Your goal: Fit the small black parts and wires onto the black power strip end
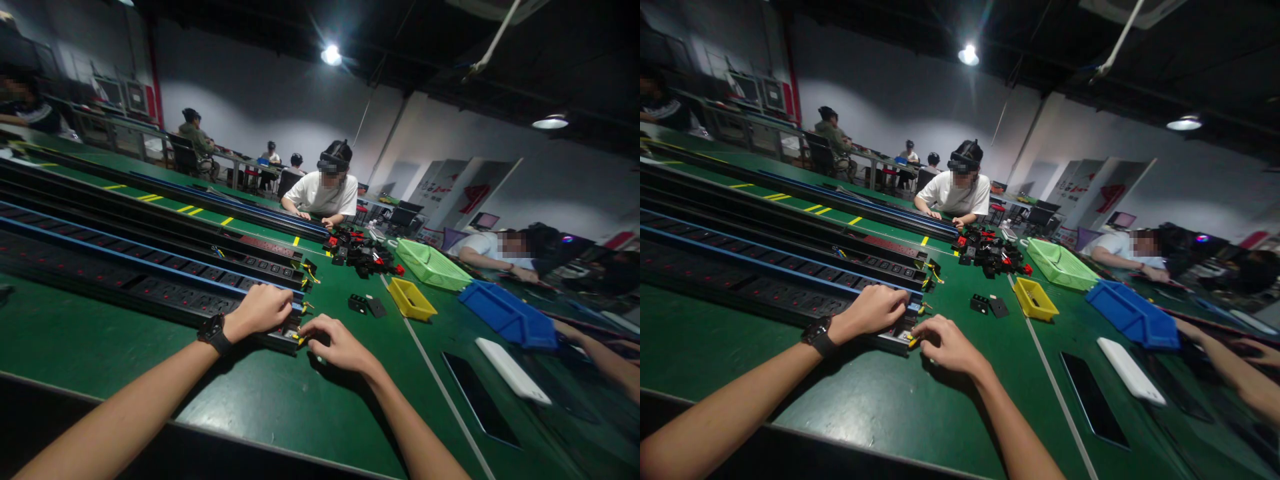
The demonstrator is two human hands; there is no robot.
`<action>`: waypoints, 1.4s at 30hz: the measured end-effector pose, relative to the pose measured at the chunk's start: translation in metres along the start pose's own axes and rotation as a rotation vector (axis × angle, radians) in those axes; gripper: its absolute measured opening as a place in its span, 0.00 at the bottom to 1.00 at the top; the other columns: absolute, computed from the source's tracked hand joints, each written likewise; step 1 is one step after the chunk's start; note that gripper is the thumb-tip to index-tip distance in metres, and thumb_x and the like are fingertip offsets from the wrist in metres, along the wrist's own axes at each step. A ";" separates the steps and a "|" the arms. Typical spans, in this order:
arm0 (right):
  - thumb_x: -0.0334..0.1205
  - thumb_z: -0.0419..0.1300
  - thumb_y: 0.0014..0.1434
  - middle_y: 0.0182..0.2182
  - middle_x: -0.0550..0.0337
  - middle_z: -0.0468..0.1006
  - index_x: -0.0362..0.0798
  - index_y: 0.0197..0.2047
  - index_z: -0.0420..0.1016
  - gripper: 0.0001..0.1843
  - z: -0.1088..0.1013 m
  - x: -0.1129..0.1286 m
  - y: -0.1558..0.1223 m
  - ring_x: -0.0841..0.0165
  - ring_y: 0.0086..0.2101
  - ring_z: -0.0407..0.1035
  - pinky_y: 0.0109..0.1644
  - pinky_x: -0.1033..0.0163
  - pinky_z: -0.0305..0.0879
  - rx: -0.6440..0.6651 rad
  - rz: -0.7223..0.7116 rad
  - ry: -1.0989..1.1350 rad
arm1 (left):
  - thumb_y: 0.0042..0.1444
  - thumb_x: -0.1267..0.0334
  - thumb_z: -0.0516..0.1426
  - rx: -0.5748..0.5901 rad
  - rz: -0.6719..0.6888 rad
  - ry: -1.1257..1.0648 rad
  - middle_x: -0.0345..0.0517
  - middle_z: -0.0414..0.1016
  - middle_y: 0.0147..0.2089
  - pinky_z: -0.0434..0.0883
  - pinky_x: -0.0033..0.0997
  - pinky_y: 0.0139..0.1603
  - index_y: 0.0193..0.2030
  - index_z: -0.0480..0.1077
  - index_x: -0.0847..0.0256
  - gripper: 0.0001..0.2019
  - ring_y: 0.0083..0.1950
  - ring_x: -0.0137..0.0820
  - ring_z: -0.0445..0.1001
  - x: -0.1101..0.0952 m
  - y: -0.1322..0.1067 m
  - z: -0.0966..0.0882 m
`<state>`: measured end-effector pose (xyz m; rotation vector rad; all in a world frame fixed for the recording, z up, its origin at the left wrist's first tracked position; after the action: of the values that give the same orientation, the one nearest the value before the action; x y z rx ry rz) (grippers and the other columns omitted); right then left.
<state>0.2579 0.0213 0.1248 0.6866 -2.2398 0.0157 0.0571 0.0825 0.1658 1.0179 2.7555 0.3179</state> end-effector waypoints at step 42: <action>0.46 0.62 0.60 0.41 0.50 0.84 0.45 0.52 0.80 0.20 -0.001 -0.057 0.027 0.59 0.39 0.77 0.46 0.55 0.73 -0.465 0.237 0.111 | 0.67 0.60 0.52 -0.008 0.008 0.052 0.49 0.83 0.36 0.70 0.34 0.38 0.43 0.77 0.56 0.12 0.38 0.43 0.82 0.002 0.001 0.005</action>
<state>0.2770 0.0713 0.0910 0.1644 -2.0967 -0.3308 0.0575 0.0846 0.1610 1.0330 2.7942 0.3614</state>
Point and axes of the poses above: each hand's wrist, its own y-axis towards the middle knuckle, its own z-axis out of the palm, x = y × z, the point moved 3 cm from there along y, towards the middle knuckle
